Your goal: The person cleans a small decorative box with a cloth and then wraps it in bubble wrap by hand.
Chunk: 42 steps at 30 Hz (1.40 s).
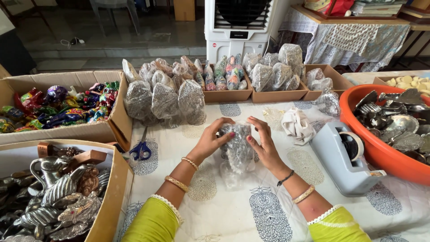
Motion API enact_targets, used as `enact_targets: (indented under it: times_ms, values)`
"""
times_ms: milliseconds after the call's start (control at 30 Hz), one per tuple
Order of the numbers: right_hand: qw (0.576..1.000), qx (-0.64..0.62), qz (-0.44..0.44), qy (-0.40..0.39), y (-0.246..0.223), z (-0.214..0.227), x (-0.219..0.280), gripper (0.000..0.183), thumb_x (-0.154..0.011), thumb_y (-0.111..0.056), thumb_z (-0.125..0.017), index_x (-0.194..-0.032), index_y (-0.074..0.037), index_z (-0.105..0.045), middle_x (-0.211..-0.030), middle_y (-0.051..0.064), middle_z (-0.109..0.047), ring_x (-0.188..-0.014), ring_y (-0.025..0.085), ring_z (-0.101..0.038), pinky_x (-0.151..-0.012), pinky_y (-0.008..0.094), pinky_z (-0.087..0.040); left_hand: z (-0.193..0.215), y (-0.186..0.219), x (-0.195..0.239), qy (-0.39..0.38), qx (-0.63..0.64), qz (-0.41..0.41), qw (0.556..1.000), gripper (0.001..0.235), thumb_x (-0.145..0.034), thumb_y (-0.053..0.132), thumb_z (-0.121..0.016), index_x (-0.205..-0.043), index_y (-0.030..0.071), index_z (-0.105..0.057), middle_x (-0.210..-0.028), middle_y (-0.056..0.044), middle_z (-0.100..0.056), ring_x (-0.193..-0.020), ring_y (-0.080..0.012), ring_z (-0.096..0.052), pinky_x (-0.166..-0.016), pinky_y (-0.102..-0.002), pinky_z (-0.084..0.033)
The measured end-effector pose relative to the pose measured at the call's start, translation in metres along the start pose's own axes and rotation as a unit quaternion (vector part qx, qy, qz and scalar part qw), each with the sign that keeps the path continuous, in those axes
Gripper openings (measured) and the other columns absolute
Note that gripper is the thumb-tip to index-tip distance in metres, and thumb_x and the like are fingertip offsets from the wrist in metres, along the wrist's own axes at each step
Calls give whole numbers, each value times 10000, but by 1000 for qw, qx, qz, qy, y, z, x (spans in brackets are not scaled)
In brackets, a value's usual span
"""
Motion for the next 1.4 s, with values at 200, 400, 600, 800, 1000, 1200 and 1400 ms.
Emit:
enact_targets:
  times_ms: [200,400,600,800,1000,1200,1400]
  values:
    - [996,76,25,-34,19,-1,6,478,-1011,-508,-528,-1355,-195,-639,-1511,91,-490,-1470,274,-344,-1252,469,-268,10,-49,-2,54,79,158,983,408,-941,310,-712,-1286,113,-619,-1033,-191,-739,-898,-142,-701,-778,-323,-544]
    - [977,112,107,-149,-1,-31,10,395,-926,-362,-682,-1301,-239,-687,-1463,65,-522,-1408,312,-373,-1206,485,-344,27,-35,-3,124,-300,22,946,313,-951,234,-771,-1200,97,-641,-1200,-124,-693,-1159,-331,-593,-951,-438,-516]
    - [982,107,59,-146,-3,-30,7,370,-928,-177,-692,-1299,-184,-676,-1358,52,-567,-1342,280,-485,-1148,410,-426,10,-28,0,6,-160,-99,982,318,-895,27,-577,-1169,135,-697,-1389,-67,-650,-1476,-335,-472,-1136,-376,-430]
    - [991,-8,22,-130,25,-15,8,240,-956,-86,-656,-1180,-168,-681,-1299,46,-590,-1332,242,-560,-1156,388,-464,10,0,3,-39,-187,-131,973,406,-792,-63,-637,-1108,156,-767,-1299,-103,-681,-1354,-303,-560,-1224,-447,-338]
    - [964,99,32,-243,12,-14,8,546,-733,10,-768,-1223,-206,-657,-1401,55,-477,-1384,282,-425,-1163,419,-408,7,-4,2,-37,-196,-129,971,428,-778,-84,-643,-1064,191,-803,-1303,-97,-687,-1359,-289,-554,-1236,-457,-297]
    - [972,82,60,-214,1,-32,12,763,-624,-180,-960,-1234,-176,-502,-1341,112,-365,-1358,376,-332,-1153,477,-373,5,-9,4,-26,-169,-125,977,463,-765,-121,-626,-1061,189,-800,-1299,-87,-697,-1358,-278,-570,-1238,-423,-332]
    - [982,106,43,-153,10,-34,16,551,-666,-19,-851,-1132,-135,-580,-1315,85,-422,-1358,318,-418,-1121,413,-468,4,-11,4,-19,-150,-119,981,414,-784,-132,-613,-1023,153,-793,-1268,-72,-716,-1363,-270,-581,-1253,-425,-322]
Point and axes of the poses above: each hand's wrist, its own x-axis away from the middle knuckle, its own z-axis out of the back of the hand, y = z × x, the point moved 7 cm from there along -x, towards the middle knuckle
